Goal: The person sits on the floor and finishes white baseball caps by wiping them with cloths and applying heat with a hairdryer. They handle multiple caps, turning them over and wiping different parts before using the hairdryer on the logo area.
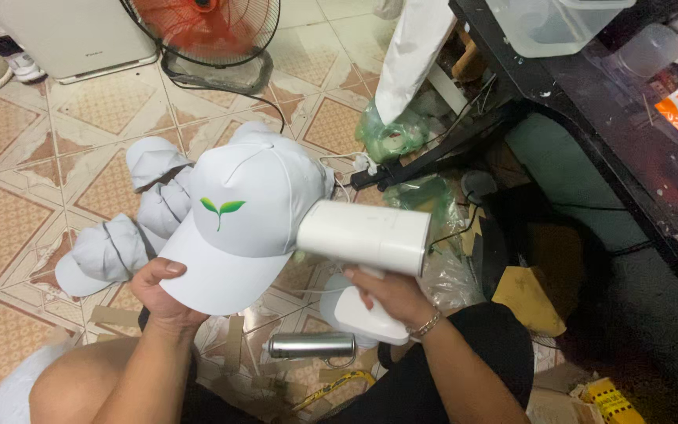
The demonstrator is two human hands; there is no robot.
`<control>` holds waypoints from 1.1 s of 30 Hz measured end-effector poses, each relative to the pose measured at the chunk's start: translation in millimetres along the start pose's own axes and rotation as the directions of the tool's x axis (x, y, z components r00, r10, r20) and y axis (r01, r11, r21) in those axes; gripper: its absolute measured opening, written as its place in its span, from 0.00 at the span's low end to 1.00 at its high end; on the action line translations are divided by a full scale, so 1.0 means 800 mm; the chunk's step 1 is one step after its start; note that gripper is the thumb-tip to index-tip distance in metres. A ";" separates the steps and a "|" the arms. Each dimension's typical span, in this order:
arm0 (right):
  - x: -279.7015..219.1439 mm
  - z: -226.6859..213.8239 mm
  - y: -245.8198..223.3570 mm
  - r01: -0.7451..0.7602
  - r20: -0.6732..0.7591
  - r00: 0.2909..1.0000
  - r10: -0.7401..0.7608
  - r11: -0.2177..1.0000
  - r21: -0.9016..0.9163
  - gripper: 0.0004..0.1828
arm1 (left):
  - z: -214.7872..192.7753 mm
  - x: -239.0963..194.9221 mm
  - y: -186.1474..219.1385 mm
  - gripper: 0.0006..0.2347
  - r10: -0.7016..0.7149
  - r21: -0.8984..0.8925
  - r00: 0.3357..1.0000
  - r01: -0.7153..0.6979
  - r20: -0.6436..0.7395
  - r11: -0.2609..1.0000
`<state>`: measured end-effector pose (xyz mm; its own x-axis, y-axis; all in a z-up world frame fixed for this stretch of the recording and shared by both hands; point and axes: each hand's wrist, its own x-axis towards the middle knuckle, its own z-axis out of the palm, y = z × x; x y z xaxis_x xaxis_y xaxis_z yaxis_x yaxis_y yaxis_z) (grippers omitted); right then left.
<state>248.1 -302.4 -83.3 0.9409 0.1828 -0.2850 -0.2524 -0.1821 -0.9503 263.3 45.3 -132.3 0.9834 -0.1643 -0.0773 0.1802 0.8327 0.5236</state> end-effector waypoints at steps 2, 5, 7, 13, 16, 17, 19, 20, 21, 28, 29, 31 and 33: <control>0.001 -0.001 0.003 -0.035 -0.053 0.998 0.036 0.999 0.030 0.13 | -0.002 -0.001 0.000 0.37 -0.005 -0.047 1.000 0.006 0.012 0.999; -0.001 0.000 0.007 0.028 -0.077 0.997 -0.008 0.963 0.269 0.13 | -0.003 0.000 -0.004 0.36 -0.034 -0.100 0.999 0.038 0.038 0.994; -0.005 0.002 0.010 -0.116 -0.061 0.991 0.121 0.991 0.069 0.12 | -0.002 -0.001 -0.006 0.36 -0.046 -0.103 0.999 0.048 0.029 0.993; 0.005 -0.008 0.010 -0.088 -0.074 0.993 0.089 0.996 0.023 0.13 | 0.001 0.002 -0.005 0.37 -0.038 -0.079 0.998 0.042 0.054 0.996; -0.001 -0.005 0.013 0.012 -0.106 0.994 0.009 0.981 0.194 0.16 | -0.001 -0.002 -0.010 0.36 -0.053 -0.140 0.993 0.067 0.102 0.988; -0.001 -0.004 0.012 0.038 -0.103 0.995 -0.016 0.974 0.222 0.17 | 0.000 -0.001 -0.011 0.36 -0.047 -0.121 0.998 0.053 0.052 0.991; -0.003 -0.001 0.009 -0.042 -0.046 0.998 0.046 0.995 0.087 0.17 | 0.002 0.003 -0.011 0.37 -0.043 -0.097 0.999 0.043 0.001 0.994; -0.002 -0.001 0.007 -0.082 -0.016 0.997 0.082 0.997 0.013 0.17 | 0.002 0.003 -0.012 0.37 -0.046 -0.096 0.999 0.045 -0.008 0.994; -0.002 -0.001 0.006 -0.139 -0.031 0.990 0.138 0.989 -0.045 0.15 | 0.002 0.003 -0.011 0.37 -0.049 -0.094 0.999 0.048 -0.016 0.994; 0.004 -0.016 0.012 -0.011 -0.140 0.989 0.035 0.985 0.171 0.10 | 0.003 -0.003 -0.008 0.36 -0.056 -0.081 0.998 0.058 0.020 0.995; 0.002 -0.017 0.013 0.043 -0.115 0.993 -0.019 0.977 0.210 0.10 | 0.005 -0.005 -0.009 0.37 -0.058 -0.081 0.998 0.058 -0.006 0.995; 0.001 -0.019 0.013 0.049 -0.019 0.999 -0.046 0.975 0.218 0.08 | 0.009 -0.003 -0.009 0.37 -0.057 -0.051 0.998 0.055 -0.031 0.997; 0.000 -0.022 0.011 0.012 0.006 1.000 -0.013 0.994 0.112 0.08 | 0.010 -0.007 -0.008 0.38 -0.057 0.007 0.997 0.058 -0.044 0.998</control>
<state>249.5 -320.8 -89.3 0.9427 0.1911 -0.2736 -0.2648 -0.0707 -0.9617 256.9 36.9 -128.4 0.9715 -0.1879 -0.1447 0.2364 0.8182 0.5241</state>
